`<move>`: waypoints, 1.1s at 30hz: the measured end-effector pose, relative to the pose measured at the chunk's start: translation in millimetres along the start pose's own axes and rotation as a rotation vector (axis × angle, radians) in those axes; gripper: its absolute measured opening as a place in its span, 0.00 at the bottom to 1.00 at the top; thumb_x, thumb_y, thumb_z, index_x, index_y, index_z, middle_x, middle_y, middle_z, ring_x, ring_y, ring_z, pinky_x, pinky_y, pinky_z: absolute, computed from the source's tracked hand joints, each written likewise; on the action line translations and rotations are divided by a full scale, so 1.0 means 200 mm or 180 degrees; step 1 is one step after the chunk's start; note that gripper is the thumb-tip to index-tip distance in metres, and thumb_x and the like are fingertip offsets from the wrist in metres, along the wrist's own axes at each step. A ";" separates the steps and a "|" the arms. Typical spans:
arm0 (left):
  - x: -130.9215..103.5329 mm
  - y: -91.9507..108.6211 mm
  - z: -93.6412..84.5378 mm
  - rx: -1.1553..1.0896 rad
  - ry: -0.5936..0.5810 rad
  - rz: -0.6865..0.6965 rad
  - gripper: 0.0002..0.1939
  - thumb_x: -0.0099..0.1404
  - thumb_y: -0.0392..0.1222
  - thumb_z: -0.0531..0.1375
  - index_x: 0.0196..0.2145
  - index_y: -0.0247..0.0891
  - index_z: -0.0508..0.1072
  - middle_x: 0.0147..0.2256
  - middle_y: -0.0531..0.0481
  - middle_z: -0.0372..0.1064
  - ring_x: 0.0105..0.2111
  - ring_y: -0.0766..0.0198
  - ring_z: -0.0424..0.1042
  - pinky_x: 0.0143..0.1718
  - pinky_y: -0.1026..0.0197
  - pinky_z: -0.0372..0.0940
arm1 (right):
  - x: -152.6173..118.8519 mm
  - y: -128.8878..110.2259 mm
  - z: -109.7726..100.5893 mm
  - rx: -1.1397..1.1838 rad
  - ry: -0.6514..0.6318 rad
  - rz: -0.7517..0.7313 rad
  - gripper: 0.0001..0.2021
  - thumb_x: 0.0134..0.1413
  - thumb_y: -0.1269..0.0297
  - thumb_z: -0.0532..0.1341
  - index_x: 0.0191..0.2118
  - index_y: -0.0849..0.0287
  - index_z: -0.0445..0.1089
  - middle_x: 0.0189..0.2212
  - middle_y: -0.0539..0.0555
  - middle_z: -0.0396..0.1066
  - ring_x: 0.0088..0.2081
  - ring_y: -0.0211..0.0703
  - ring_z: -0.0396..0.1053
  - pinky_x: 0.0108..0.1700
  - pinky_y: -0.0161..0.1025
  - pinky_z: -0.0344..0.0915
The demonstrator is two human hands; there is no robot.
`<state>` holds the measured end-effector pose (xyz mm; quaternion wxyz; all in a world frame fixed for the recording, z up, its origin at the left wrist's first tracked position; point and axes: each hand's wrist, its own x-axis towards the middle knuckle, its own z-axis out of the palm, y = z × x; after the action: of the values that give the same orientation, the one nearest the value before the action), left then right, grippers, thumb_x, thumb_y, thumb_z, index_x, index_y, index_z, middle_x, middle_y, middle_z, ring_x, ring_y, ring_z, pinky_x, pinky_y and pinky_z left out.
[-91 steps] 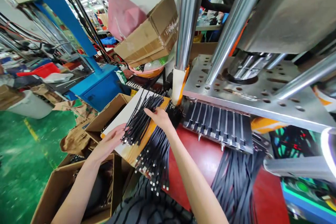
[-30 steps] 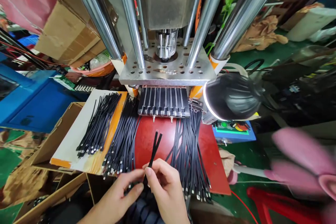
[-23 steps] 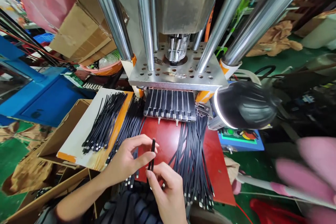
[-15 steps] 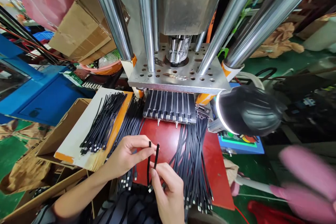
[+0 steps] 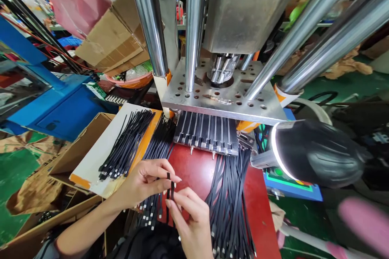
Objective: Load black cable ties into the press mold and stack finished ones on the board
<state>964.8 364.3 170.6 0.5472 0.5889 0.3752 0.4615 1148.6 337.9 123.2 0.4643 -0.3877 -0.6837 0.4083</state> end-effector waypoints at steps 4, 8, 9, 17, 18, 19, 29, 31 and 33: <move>0.00 0.02 -0.05 -0.0042 -0.0236 0.0187 0.09 0.70 0.44 0.67 0.44 0.43 0.86 0.38 0.45 0.78 0.37 0.65 0.77 0.40 0.65 0.70 | 0.01 -0.01 0.04 0.0138 -0.0051 0.0031 0.08 0.63 0.67 0.65 0.32 0.55 0.78 0.26 0.49 0.72 0.27 0.37 0.68 0.29 0.30 0.66; 0.02 0.03 -0.08 0.0077 -0.0272 0.0255 0.09 0.70 0.44 0.66 0.45 0.43 0.86 0.38 0.44 0.78 0.37 0.64 0.78 0.40 0.64 0.71 | 0.01 -0.01 0.04 0.0247 -0.0226 0.0259 0.08 0.64 0.66 0.64 0.33 0.54 0.78 0.30 0.50 0.75 0.31 0.39 0.71 0.34 0.32 0.68; 0.02 0.03 -0.08 0.0094 -0.0282 0.0286 0.10 0.70 0.45 0.66 0.45 0.43 0.86 0.38 0.44 0.78 0.37 0.64 0.78 0.40 0.64 0.71 | 0.01 -0.01 0.03 0.0214 -0.0226 0.0258 0.08 0.64 0.66 0.64 0.33 0.54 0.78 0.28 0.49 0.74 0.29 0.39 0.70 0.32 0.32 0.67; 0.01 0.02 -0.09 0.0102 -0.0268 0.0330 0.11 0.70 0.48 0.66 0.43 0.42 0.86 0.39 0.42 0.80 0.36 0.62 0.78 0.39 0.62 0.73 | 0.06 -0.06 0.00 -0.0041 -0.0326 0.0085 0.11 0.64 0.66 0.64 0.28 0.55 0.72 0.22 0.46 0.65 0.24 0.35 0.63 0.26 0.31 0.59; 0.00 0.02 -0.09 0.0096 -0.0261 0.0336 0.11 0.70 0.47 0.66 0.42 0.41 0.86 0.39 0.42 0.80 0.36 0.62 0.78 0.39 0.62 0.73 | 0.06 -0.06 0.00 -0.0103 -0.0304 0.0038 0.13 0.64 0.67 0.64 0.26 0.56 0.70 0.21 0.46 0.63 0.24 0.34 0.61 0.25 0.31 0.58; 0.00 0.02 -0.08 0.0119 -0.0256 0.0359 0.10 0.70 0.47 0.66 0.41 0.40 0.86 0.38 0.42 0.80 0.36 0.62 0.79 0.39 0.62 0.73 | 0.06 -0.06 0.01 -0.0178 -0.0276 -0.0022 0.14 0.64 0.67 0.64 0.25 0.56 0.67 0.21 0.45 0.62 0.23 0.34 0.60 0.25 0.31 0.57; 0.34 -0.03 -0.14 0.1237 0.0582 0.0929 0.12 0.74 0.43 0.61 0.36 0.35 0.81 0.37 0.44 0.77 0.39 0.62 0.76 0.44 0.59 0.70 | -0.09 0.08 0.00 -0.0330 -0.1446 0.0745 0.12 0.69 0.62 0.59 0.32 0.56 0.69 0.28 0.48 0.70 0.28 0.37 0.67 0.30 0.31 0.64; 0.49 -0.13 -0.19 0.1665 0.0782 0.1234 0.11 0.73 0.42 0.62 0.36 0.34 0.81 0.42 0.43 0.77 0.44 0.59 0.75 0.51 0.57 0.69 | 0.03 0.06 -0.10 -0.0443 -0.1657 0.0763 0.14 0.69 0.58 0.59 0.32 0.57 0.72 0.28 0.49 0.71 0.29 0.38 0.68 0.32 0.33 0.63; 0.65 -0.24 -0.25 0.1985 0.0931 0.1266 0.10 0.72 0.41 0.62 0.36 0.34 0.81 0.43 0.42 0.77 0.46 0.58 0.75 0.53 0.55 0.68 | 0.24 0.04 -0.20 -0.0714 -0.1423 0.0577 0.17 0.68 0.54 0.61 0.28 0.57 0.71 0.24 0.48 0.68 0.27 0.38 0.63 0.30 0.35 0.59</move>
<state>958.8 508.2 138.9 0.1828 0.7161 0.4499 0.5014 1175.1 392.4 141.2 0.2174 -0.3965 -0.7727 0.4454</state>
